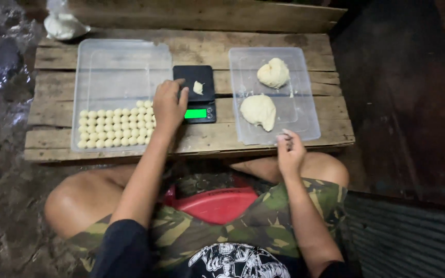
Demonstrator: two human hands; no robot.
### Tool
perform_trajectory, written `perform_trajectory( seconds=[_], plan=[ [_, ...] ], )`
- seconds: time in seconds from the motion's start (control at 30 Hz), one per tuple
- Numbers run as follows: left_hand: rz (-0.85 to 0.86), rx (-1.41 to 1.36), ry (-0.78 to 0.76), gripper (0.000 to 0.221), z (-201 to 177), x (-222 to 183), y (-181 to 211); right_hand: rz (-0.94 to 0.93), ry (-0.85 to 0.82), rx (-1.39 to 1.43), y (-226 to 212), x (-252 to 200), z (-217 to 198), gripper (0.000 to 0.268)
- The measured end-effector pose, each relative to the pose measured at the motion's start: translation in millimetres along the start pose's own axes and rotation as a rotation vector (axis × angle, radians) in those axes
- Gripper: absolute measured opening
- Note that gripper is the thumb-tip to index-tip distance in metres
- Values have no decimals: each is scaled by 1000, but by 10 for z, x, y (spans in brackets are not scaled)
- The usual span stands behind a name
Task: Portioning dough into small pieces, weighing them on a digital scale for uniformity, and rolling them into small balls.
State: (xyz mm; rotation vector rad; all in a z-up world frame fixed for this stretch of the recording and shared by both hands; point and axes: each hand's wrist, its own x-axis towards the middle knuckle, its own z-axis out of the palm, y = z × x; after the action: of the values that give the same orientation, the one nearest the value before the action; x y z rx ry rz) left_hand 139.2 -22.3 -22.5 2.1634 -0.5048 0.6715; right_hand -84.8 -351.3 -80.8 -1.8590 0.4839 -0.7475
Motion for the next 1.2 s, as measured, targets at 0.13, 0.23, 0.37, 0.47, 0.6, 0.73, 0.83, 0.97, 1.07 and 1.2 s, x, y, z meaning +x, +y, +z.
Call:
perform_trajectory(
  seconds=[0.13, 0.23, 0.37, 0.47, 0.6, 0.73, 0.83, 0.97, 1.07, 1.2],
  plan=[
    [87, 391, -393, 62, 406, 91, -195, -118, -93, -202, -96, -61, 72, 27],
    [114, 561, -574, 70, 720, 17, -474, -122, -110, -230, -104, -79, 80, 32],
    [218, 546, -474, 39, 762, 69, -563, -96, -85, -212, -64, -67, 96, 32],
    [361, 460, -321, 26, 1084, -14, -859, -116, -79, -218, -130, -51, 124, 33],
    [534, 473, -119, 14, 1020, -10, -684, -121, -113, -197, -237, -86, 115, 30],
    [179, 65, -39, 29, 831, 4, -409, -135, -112, -205, -287, -87, 111, 29],
    [-457, -596, 5, 28, 563, -76, 109, -159, -92, -197, -410, -106, 104, 29],
    [-1076, -874, -310, 45, 243, -631, 1068, -368, -5, -114, -740, -321, 177, 36],
    [-1103, -1027, -498, 17, 272, -1458, 1608, -575, -183, -47, -1390, -552, 455, 90],
    [-822, -1013, -394, 21, -406, -1687, 2096, -638, -169, -107, -1686, -791, 600, 100]
  ],
)
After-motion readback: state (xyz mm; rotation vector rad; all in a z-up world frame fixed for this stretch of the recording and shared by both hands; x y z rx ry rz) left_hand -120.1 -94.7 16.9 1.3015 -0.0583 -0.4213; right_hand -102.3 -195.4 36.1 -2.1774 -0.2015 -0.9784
